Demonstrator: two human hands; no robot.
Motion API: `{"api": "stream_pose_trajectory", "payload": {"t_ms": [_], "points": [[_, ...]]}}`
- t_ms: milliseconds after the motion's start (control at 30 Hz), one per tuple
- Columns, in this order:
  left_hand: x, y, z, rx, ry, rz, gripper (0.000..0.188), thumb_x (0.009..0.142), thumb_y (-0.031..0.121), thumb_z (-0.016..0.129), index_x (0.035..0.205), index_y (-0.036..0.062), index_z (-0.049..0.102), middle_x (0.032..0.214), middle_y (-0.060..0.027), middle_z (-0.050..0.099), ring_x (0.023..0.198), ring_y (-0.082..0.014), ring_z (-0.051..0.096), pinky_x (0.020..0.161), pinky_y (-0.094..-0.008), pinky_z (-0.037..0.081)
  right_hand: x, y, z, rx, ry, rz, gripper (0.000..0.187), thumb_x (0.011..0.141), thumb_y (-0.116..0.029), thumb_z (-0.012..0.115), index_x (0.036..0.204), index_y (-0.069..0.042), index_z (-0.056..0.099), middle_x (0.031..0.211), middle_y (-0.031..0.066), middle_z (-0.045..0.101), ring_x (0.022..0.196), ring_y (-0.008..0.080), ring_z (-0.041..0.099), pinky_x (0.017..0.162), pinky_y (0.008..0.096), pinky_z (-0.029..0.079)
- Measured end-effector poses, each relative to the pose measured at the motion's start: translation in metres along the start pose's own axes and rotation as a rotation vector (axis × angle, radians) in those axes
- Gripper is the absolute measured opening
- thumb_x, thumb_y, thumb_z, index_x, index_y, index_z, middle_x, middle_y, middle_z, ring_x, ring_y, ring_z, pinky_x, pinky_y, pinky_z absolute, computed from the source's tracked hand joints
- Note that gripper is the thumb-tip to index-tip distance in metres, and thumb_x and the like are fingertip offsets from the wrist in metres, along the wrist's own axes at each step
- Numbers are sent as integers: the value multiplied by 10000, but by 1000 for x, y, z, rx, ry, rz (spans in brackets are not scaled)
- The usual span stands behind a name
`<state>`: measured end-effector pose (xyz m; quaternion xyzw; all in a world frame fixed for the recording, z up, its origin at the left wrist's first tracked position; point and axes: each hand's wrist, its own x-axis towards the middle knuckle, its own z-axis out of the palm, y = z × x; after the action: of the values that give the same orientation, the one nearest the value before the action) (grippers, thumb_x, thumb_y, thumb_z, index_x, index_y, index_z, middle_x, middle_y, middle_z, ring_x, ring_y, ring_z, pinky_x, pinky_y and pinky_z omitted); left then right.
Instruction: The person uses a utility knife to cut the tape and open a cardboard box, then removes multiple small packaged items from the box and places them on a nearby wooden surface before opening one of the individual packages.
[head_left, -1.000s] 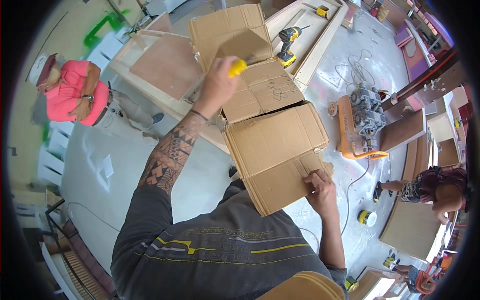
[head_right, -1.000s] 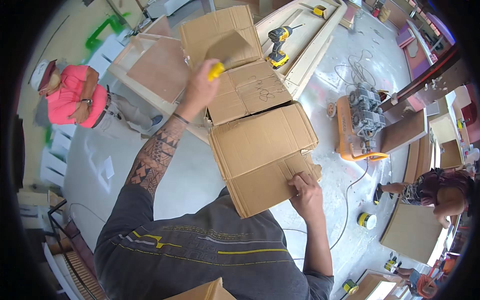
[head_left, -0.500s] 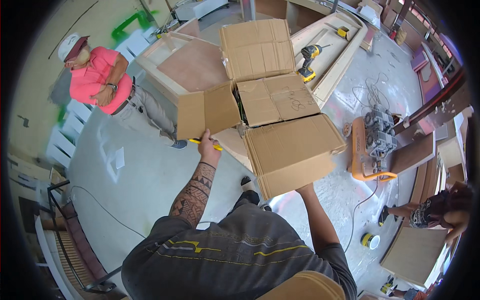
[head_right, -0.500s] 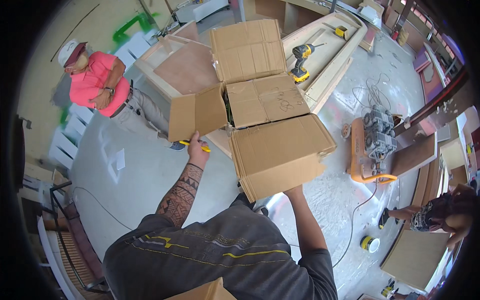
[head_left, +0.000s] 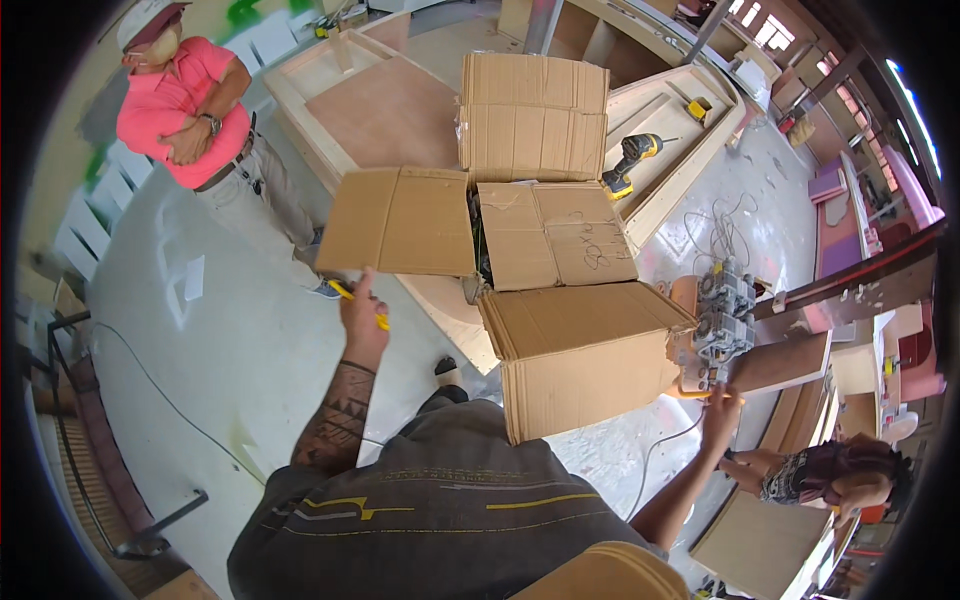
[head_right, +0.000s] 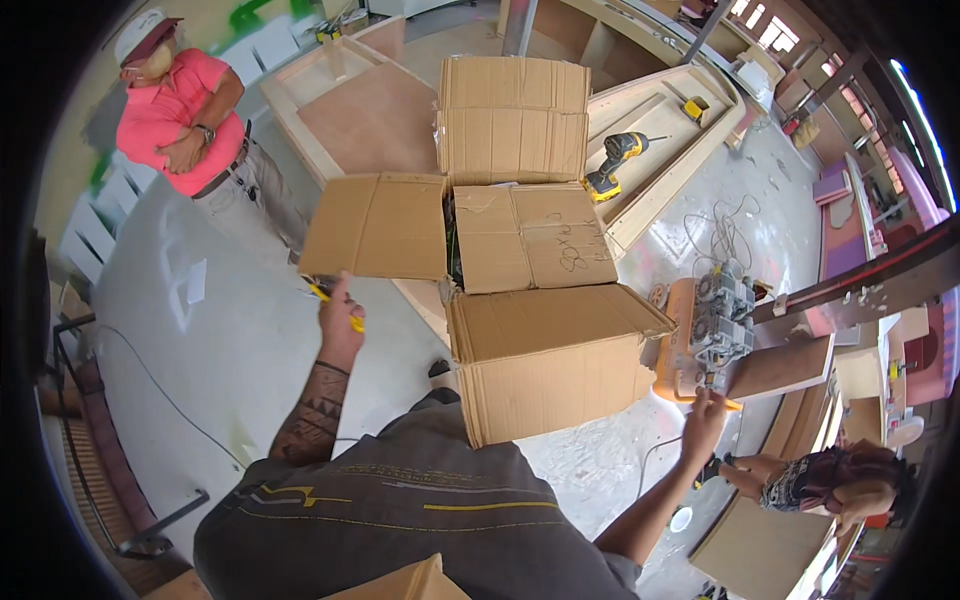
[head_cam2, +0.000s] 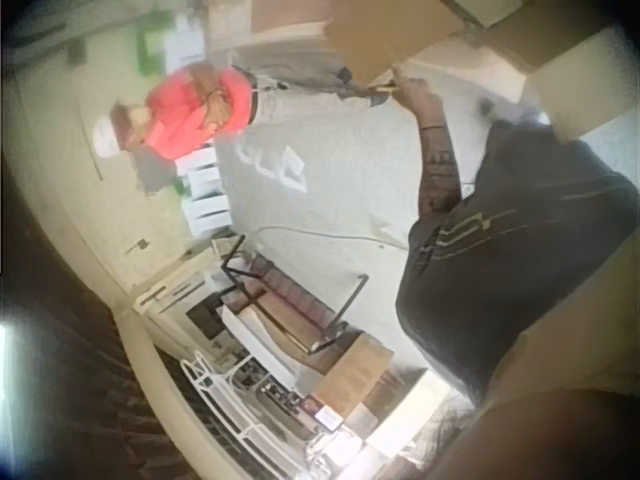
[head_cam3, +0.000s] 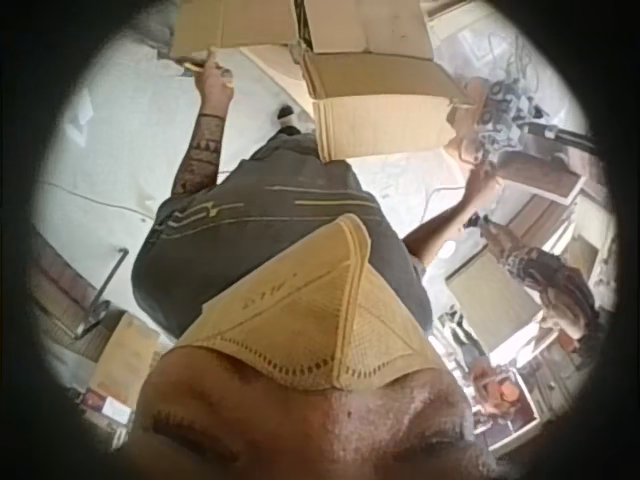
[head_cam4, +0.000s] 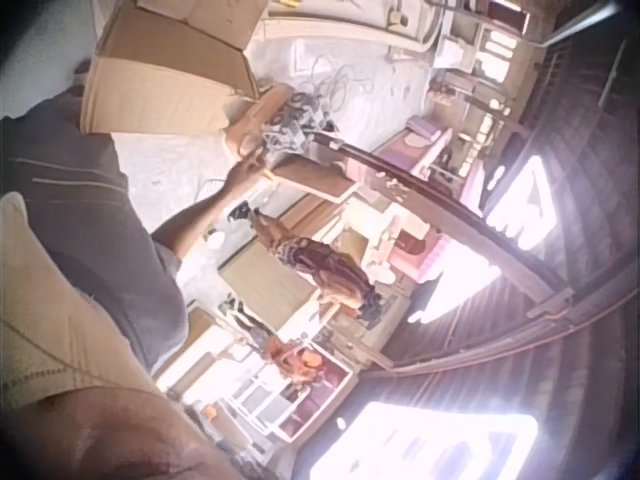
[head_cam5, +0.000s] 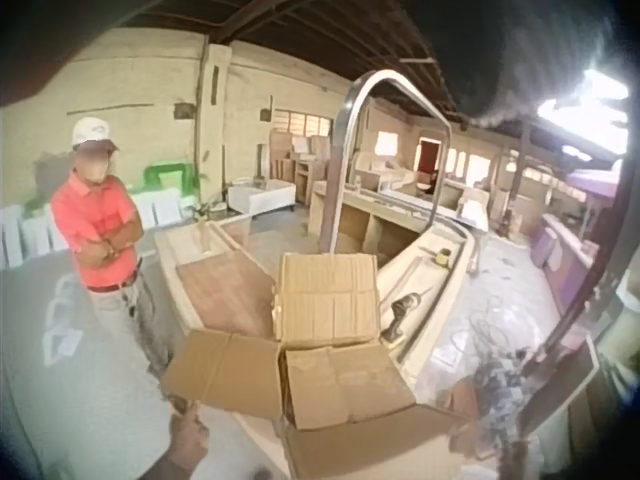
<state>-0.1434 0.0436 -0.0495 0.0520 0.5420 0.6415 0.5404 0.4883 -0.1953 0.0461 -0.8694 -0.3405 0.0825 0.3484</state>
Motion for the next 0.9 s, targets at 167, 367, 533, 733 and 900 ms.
{"api": "stream_pose_trajectory", "payload": {"t_ms": [167,367,533,733,900], "points": [[-23,56,8,-120,187,288,247,1021,272,718,1104,135,530,877,28,458,626,-73,396,555,-245,383,-67,-207,-20,226,-366,-648,981,687,-177,956,1554,-92,506,1637,177,429,1558,346,343,1272,514,244],[-105,109,71,322,-234,1217,306,1040,161,682,1289,24,568,962,-1,509,754,-60,461,671,-226,432,-82,-210,97,-268,-629,-894,817,628,-214,953,1361,-95,611,1499,206,526,1475,401,424,1250,583,278],[-100,97,170,1316,-472,1107,676,951,410,777,1396,-32,528,1288,-232,598,1151,-383,609,990,-453,504,-103,-113,193,-290,-506,-937,816,720,-227,908,1420,-70,521,1493,285,452,1403,452,437,1188,543,368],[2,1,147,1571,-376,614,1142,821,759,725,1458,-147,444,1434,-397,479,1362,-484,498,1131,-495,450,-112,-129,204,98,-479,-788,785,849,-286,828,1512,-72,467,1434,284,482,1310,480,475,1114,565,391],[-5,-16,156,1494,-453,439,1276,755,778,766,1404,-259,401,1429,-474,431,1357,-510,476,1141,-475,442,-65,-186,196,-132,-151,-626,538,880,-329,783,1317,-63,614,1305,211,597,1159,434,515,983,547,407]]}}
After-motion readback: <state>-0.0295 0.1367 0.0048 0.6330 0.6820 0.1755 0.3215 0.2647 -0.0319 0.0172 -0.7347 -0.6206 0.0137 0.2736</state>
